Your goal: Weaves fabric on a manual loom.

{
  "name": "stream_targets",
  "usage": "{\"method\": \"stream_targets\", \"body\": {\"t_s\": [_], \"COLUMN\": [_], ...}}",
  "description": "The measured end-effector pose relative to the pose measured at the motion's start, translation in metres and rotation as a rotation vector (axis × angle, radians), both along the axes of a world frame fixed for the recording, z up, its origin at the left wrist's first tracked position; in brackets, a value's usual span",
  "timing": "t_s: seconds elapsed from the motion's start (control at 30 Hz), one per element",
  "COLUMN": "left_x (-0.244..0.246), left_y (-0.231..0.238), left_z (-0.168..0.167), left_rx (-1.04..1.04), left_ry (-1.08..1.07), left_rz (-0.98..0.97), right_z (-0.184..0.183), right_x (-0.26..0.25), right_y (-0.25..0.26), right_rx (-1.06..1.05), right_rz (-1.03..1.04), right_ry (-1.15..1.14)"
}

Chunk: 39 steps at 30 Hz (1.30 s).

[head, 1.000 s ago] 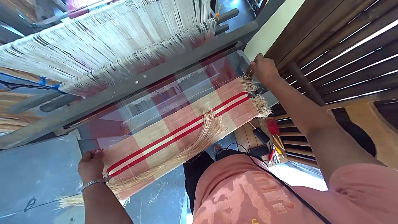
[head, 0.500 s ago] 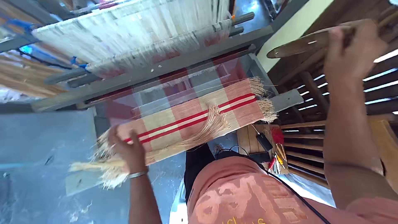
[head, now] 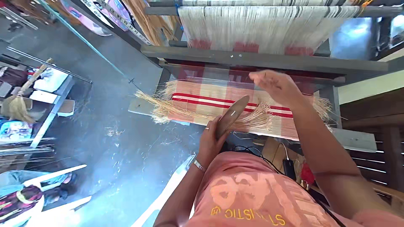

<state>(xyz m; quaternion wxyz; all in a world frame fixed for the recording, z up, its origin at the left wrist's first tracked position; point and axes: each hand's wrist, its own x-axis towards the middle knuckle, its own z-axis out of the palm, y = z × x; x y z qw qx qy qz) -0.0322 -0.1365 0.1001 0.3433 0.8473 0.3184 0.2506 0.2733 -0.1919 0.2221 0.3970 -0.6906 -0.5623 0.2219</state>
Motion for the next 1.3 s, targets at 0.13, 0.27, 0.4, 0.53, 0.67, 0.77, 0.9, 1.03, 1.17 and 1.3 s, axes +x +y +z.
{"method": "stream_targets", "body": {"t_s": [0.13,0.27,0.4,0.53,0.67,0.77,0.9,1.03,1.17,1.3], "left_x": [-0.042,-0.07,-0.091,-0.098,-0.099,-0.099,-0.095,-0.087,-0.082,-0.082], "left_y": [0.004,0.012,0.025,0.039,0.052,0.061,0.074,0.083,0.088,0.094], "left_z": [-0.017,-0.021,-0.032,-0.042,-0.05,-0.049,-0.05,-0.058,-0.061,-0.06], "left_rx": [-0.081,-0.114,-0.149,-0.17,-0.199,-0.215,-0.205,-0.193,-0.179,-0.171], "left_ry": [0.034,0.023,0.032,0.06,0.11,0.151,0.149,0.15,0.188,0.201], "left_rz": [0.095,0.179,0.212,0.161,0.097,0.025,-0.042,-0.066,-0.063,-0.002], "right_z": [-0.037,-0.08,-0.094,-0.09,-0.094,-0.094,-0.094,-0.095,-0.1,-0.108], "right_x": [0.055,0.037,0.011,0.013,0.013,0.012,0.012,0.012,0.01,0.013], "right_y": [0.082,0.105,0.085,0.089,0.09,0.09,0.09,0.09,0.09,0.097], "right_rx": [-0.173,-0.362,-0.37,-0.441,-0.456,-0.475,-0.462,-0.458,-0.441,-0.395], "right_rz": [-0.258,-0.391,-0.395,-0.414,-0.43,-0.434,-0.446,-0.456,-0.476,-0.514], "right_ry": [-0.292,-0.463,-0.516,-0.517,-0.553,-0.561,-0.565,-0.549,-0.571,-0.651]}}
